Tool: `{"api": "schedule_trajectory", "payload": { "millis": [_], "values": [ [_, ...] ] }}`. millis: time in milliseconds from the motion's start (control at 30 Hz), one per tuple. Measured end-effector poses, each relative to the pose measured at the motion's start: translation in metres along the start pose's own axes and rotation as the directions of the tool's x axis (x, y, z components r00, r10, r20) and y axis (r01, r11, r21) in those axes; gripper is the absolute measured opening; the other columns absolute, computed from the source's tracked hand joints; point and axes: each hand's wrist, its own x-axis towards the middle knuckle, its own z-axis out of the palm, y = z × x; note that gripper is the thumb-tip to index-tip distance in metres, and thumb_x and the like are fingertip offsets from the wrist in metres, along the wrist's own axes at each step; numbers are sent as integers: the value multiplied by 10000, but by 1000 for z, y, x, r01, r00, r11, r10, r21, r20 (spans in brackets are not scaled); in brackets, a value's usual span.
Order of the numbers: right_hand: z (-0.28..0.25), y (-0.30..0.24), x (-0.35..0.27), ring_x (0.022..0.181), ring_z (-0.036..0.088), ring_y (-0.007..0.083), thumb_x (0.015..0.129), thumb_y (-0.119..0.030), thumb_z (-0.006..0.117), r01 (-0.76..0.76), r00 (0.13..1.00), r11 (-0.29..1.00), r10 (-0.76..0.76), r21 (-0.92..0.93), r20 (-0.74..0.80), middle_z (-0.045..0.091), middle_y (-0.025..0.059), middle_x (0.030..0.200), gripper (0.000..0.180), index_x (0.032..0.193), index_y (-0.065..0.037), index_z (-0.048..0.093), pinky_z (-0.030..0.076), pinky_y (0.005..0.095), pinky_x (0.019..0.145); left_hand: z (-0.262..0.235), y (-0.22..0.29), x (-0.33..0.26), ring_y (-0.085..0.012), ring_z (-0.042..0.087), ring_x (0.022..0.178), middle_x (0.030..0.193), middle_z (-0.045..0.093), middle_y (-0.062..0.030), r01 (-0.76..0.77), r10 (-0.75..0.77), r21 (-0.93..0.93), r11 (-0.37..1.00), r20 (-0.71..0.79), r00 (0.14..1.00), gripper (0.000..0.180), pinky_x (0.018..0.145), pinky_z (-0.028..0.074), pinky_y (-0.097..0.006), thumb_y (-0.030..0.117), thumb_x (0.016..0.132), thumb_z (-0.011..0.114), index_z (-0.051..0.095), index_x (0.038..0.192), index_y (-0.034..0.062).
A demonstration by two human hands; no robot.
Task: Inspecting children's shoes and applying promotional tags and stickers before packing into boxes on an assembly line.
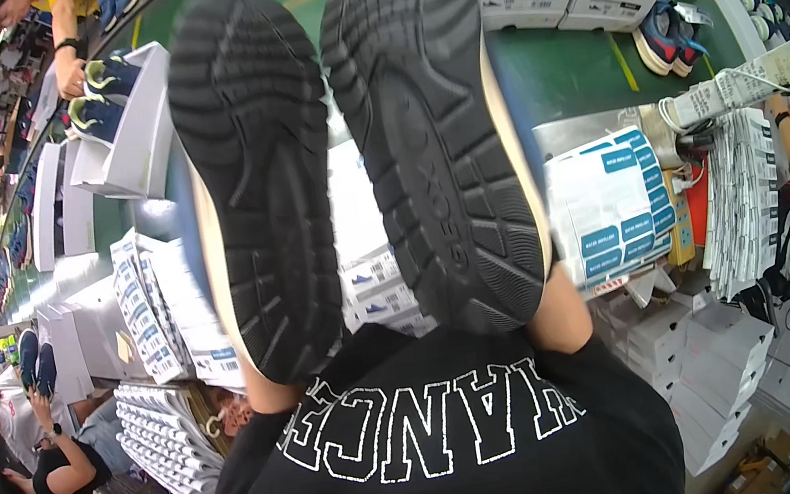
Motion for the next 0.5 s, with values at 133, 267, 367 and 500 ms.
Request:
{"api": "schedule_trajectory", "payload": {
  "millis": [133, 267, 367, 500],
  "values": [
    [45, -9, -35, 1106, 591, 298, 1047, -371, 359, -139, 987, 981, 148, 135, -60, 570, 208, 1275, 547, 1396, 48, 416, 483, 396, 936, 7, -65, 29, -300, 614, 1138, 1306, 572, -214, -238, 232, 300, 924, 59, 971, 523, 938, 495, -366, 156, 886, 557, 473, 1384, 22],
    [22, -14, -59, 1132, 585, 289, 1035, -332, 394, -293, 939, 929, 324, 226, -115, 558, 201, 1298, 515, 1398, 33, 422, 479, 397, 962, -16, -96, 45, -285, 599, 1162, 1329, 557, -201, -407, 376, 531, 744, 171, 911, 511, 974, 480, -377, 177, 924, 516, 445, 1404, 17],
    [-18, -26, -70, 1151, 580, 283, 1027, -303, 421, -362, 890, 892, 417, 270, -184, 549, 196, 1315, 495, 1400, 21, 426, 475, 399, 981, -22, -123, 60, -274, 587, 1180, 1346, 547, -190, -538, 446, 627, 563, 317, 837, 504, 1001, 468, -385, 192, 953, 485, 423, 1420, 13],
    [-7, -16, -55, 1177, 574, 274, 1015, -264, 456, -455, 820, 802, 547, 387, -170, 536, 189, 1338, 473, 1403, 6, 431, 471, 401, 1007, -43, -139, 102, -260, 572, 1203, 1368, 532, -177, -647, 528, 734, 206, 474, 705, 496, 1037, 453, -395, 212, 991, 444, 395, 1440, 8]
  ]
}}
